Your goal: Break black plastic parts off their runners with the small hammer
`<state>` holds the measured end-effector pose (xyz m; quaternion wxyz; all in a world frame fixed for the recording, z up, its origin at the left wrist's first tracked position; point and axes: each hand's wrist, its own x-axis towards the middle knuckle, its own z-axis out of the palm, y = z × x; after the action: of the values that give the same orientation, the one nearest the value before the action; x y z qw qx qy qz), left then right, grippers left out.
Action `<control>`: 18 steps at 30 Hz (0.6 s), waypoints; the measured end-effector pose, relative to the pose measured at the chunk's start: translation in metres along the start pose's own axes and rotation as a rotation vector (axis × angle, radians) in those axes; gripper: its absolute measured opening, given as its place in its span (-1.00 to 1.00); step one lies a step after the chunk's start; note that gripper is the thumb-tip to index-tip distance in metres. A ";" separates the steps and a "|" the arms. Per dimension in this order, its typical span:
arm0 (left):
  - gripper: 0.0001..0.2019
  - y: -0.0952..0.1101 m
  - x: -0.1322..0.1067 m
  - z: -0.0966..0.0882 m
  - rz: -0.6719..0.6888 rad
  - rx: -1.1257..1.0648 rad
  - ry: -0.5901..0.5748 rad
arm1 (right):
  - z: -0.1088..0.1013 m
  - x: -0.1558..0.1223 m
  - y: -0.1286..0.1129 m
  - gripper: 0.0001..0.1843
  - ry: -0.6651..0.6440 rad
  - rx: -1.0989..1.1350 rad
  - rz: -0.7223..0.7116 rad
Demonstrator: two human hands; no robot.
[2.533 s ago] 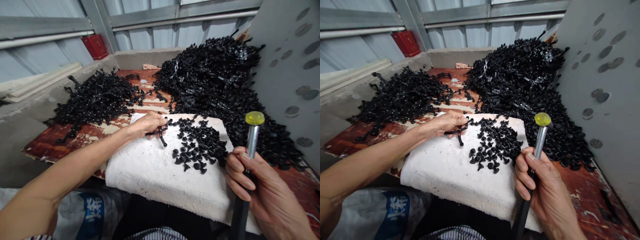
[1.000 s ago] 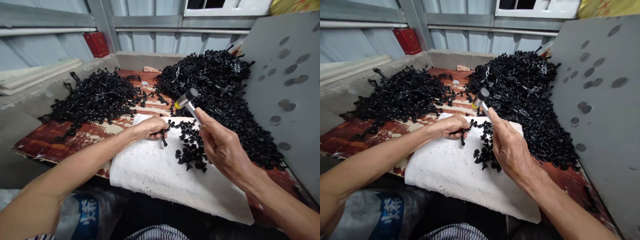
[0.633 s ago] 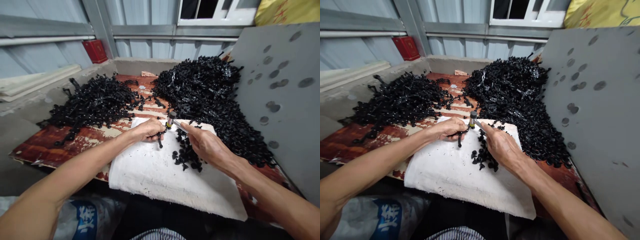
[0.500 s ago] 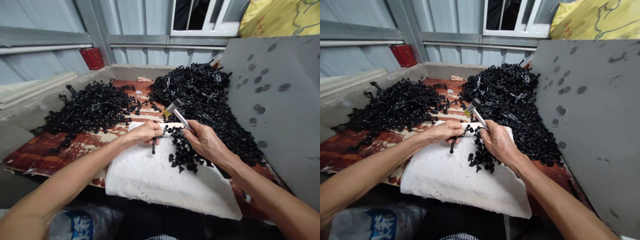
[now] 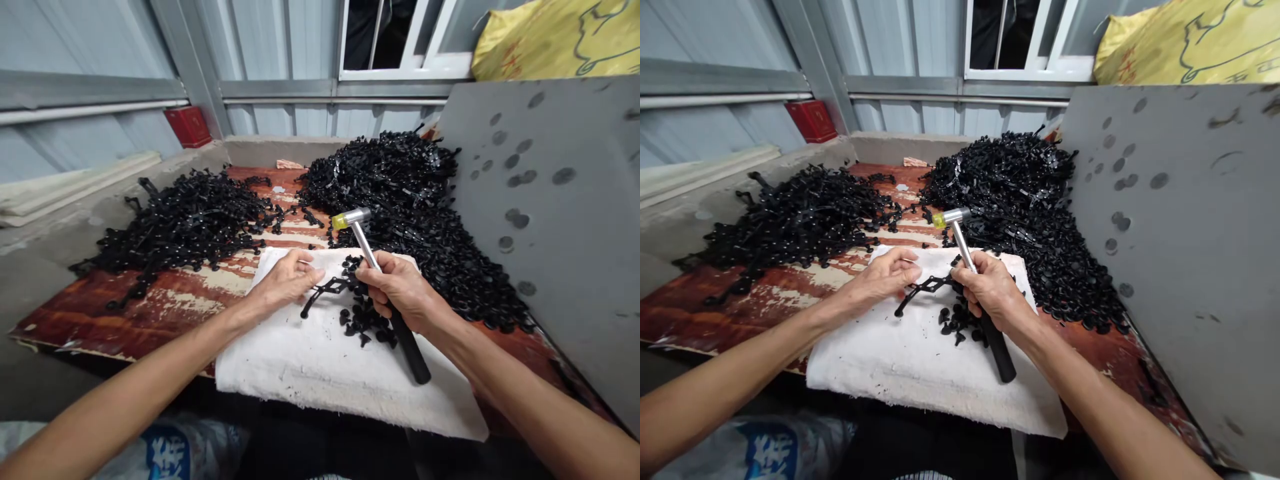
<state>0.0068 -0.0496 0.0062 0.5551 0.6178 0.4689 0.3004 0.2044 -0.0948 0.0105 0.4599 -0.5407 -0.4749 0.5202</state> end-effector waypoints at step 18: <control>-0.86 0.012 0.026 0.018 -0.305 -0.355 -0.206 | -0.001 -0.008 0.010 -0.62 0.066 0.170 0.045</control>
<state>0.0354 -0.0321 0.0104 0.7387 0.4600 0.4376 0.2263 0.2062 -0.1040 0.0013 0.5075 -0.5271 -0.4014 0.5509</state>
